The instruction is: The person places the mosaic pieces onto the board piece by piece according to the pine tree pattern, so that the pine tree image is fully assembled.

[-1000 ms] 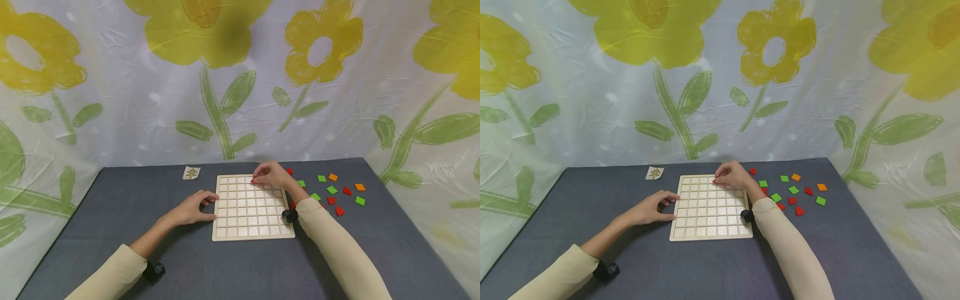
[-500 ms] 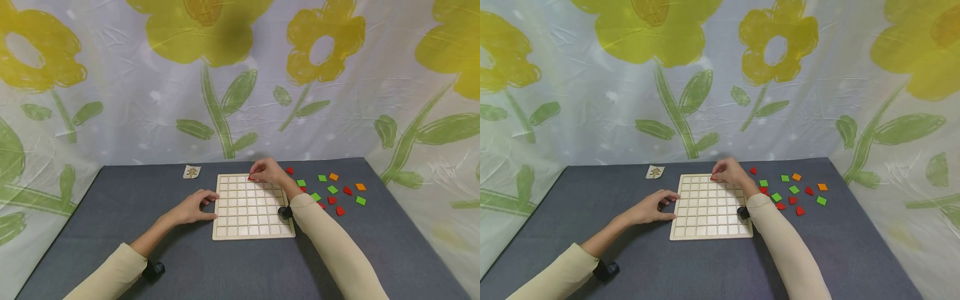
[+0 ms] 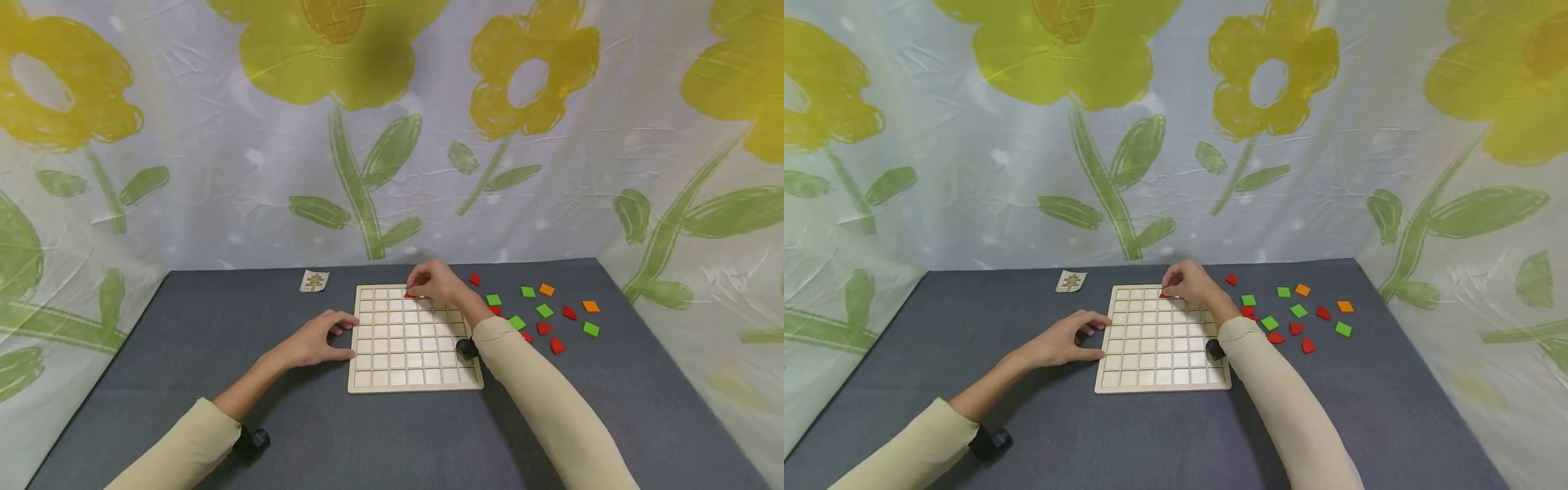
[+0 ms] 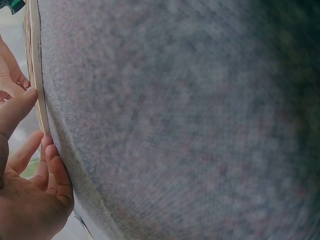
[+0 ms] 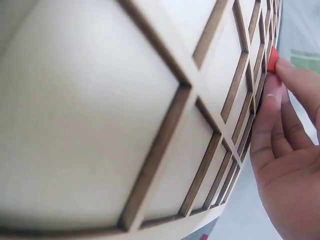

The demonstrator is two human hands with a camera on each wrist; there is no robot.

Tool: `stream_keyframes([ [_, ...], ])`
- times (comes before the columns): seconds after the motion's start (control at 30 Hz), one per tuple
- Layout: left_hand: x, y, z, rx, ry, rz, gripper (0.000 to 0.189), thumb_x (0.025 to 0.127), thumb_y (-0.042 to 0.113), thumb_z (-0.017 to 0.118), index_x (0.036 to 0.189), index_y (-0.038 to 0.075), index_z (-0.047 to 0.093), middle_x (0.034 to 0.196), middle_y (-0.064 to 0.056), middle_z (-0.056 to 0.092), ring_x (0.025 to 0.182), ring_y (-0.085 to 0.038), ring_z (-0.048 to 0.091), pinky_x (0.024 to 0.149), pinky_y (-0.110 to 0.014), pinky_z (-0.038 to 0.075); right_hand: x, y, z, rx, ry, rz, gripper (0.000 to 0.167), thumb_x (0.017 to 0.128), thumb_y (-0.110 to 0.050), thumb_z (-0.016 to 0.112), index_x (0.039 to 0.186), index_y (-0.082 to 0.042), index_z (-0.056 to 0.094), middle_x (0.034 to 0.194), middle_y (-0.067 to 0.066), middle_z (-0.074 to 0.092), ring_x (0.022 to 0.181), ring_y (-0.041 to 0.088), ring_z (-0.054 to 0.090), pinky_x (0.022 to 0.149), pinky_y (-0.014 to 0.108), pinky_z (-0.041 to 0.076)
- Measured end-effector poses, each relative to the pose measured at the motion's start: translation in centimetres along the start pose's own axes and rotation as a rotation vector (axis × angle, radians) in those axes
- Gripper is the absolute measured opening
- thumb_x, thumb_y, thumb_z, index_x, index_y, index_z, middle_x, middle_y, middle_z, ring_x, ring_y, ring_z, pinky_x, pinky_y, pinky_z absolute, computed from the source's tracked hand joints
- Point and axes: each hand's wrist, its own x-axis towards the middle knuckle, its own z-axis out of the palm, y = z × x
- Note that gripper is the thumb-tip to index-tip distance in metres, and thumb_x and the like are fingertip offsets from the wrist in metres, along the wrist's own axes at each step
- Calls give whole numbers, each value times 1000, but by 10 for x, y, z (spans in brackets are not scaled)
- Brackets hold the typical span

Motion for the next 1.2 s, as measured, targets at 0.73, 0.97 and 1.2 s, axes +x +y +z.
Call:
stream_keyframes([
  [0.73,1,-2,1,8,7,2,56,88,18,83,135,-1,58,123,-15,55,108,-31,58,95,-46,47,-1,-4,-4,-61,-51,18,10,92,-2,76,101,1,74,90,8,72,82,21,66,71,33,54],
  [0.97,1,-2,0,9,1,-11,56,90,20,82,136,0,57,124,-15,55,109,-31,58,95,-47,46,-6,-3,-9,-11,-62,-38,14,93,-2,74,106,5,72,95,14,71,86,24,67,72,35,54],
  [1.2,0,-2,1,18,1,-8,56,89,20,82,135,0,58,124,-15,56,108,-31,58,95,-47,47,-21,-2,-22,57,-45,-89,17,95,0,71,108,12,69,103,22,67,94,37,65,79,42,55],
])
